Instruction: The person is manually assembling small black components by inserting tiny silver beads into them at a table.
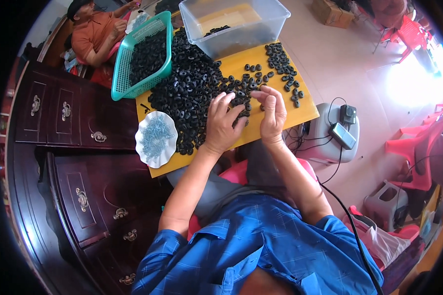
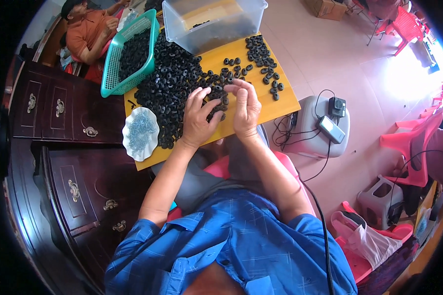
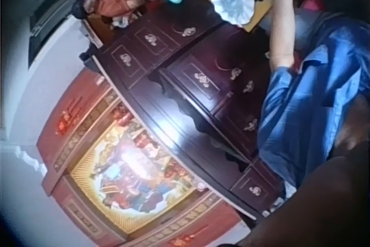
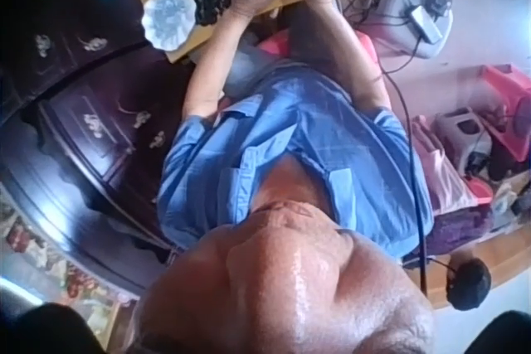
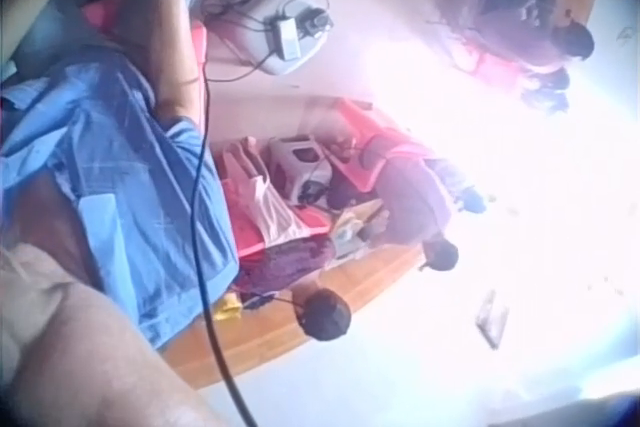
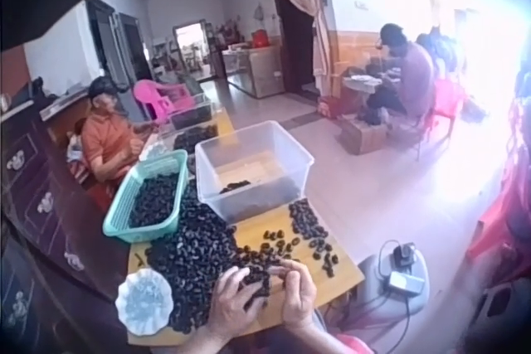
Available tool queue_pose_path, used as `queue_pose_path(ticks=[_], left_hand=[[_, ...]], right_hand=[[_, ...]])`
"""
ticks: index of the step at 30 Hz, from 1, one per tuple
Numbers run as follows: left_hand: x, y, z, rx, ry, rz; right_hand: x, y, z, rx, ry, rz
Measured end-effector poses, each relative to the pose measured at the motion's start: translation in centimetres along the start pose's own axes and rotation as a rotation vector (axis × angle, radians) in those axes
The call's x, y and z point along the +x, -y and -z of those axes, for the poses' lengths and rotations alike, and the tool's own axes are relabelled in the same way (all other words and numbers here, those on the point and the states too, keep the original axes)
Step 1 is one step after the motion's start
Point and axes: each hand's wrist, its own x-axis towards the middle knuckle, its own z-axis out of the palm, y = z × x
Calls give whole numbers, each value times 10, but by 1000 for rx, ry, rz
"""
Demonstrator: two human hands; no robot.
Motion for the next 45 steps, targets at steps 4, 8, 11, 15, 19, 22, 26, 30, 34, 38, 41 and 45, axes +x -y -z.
queue_pose_path(ticks=[4,8,11,15,19,22,26,30,34,38,41,45], left_hand=[[-4,20,-1,80,-47,43],[0,34,10,50,-69,64],[5,37,16,37,-27,66],[5,25,20,-13,65,78],[-6,14,21,17,149,123],[-13,13,16,53,160,118],[-16,15,14,52,78,138],[-20,19,17,50,0,180],[-35,13,24,43,-61,210],[-50,6,26,60,-50,208],[-52,7,26,76,-38,199],[-41,8,25,112,-30,158]], right_hand=[[-11,21,13,-178,71,-31],[-23,37,18,-272,275,-34],[-27,41,13,-418,528,109],[-39,35,7,-505,771,304],[-46,39,5,-534,851,343],[-45,38,6,-533,832,362],[-37,45,10,-596,745,314],[-28,50,16,-582,506,218],[-12,48,25,-16,246,-287],[-2,39,31,428,10,-525],[-2,38,33,467,8,-530],[-1,39,34,462,-6,-531]])
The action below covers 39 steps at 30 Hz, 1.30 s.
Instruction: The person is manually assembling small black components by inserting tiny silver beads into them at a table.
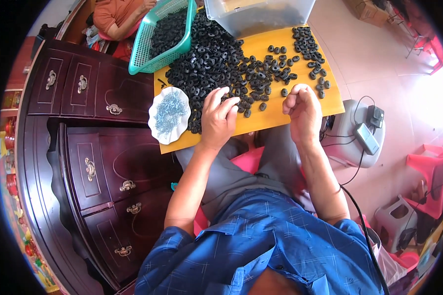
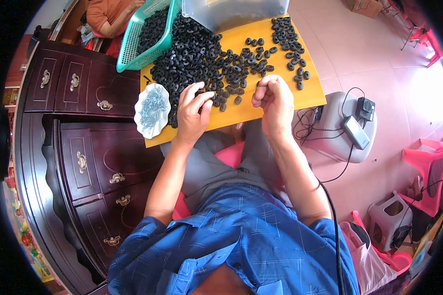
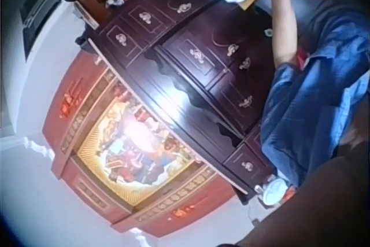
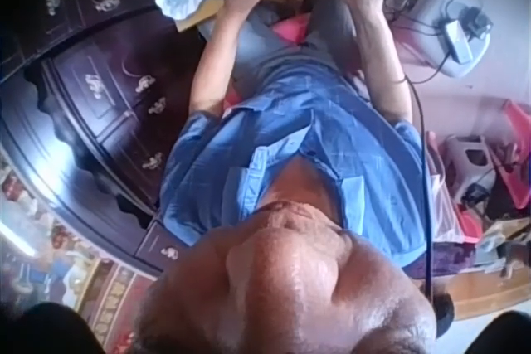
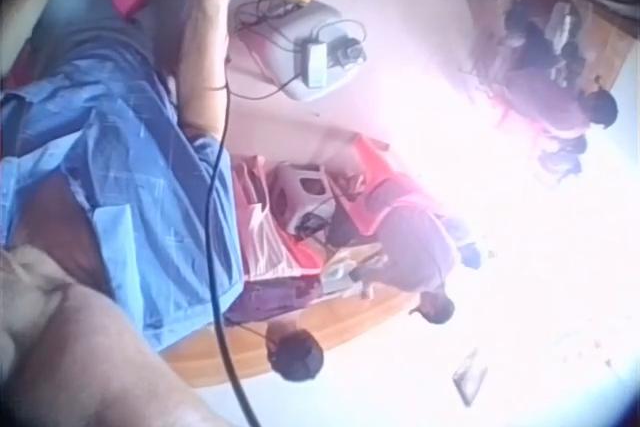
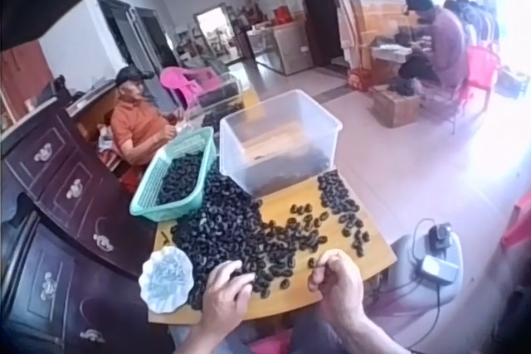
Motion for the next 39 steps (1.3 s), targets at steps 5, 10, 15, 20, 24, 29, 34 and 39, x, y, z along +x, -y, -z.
queue_pose_path(ticks=[5,10,15,20,24,29,34,39], left_hand=[[6,-3,-3,10,3,0],[0,-6,-3,4,-16,14],[-10,-15,3,-16,1,23],[-14,-15,-3,-22,9,39],[3,-27,-11,114,150,74],[20,-42,-35,197,351,99],[32,-48,-52,178,338,83],[25,-25,-23,124,175,94]], right_hand=[[1,0,0,-6,-6,6],[1,1,-1,-5,-23,17],[5,-3,5,110,-60,100],[5,-5,6,145,-42,126],[5,-5,6,135,-48,122],[4,-5,3,132,-48,120],[4,-5,3,108,-26,142],[3,-7,2,98,-19,123]])
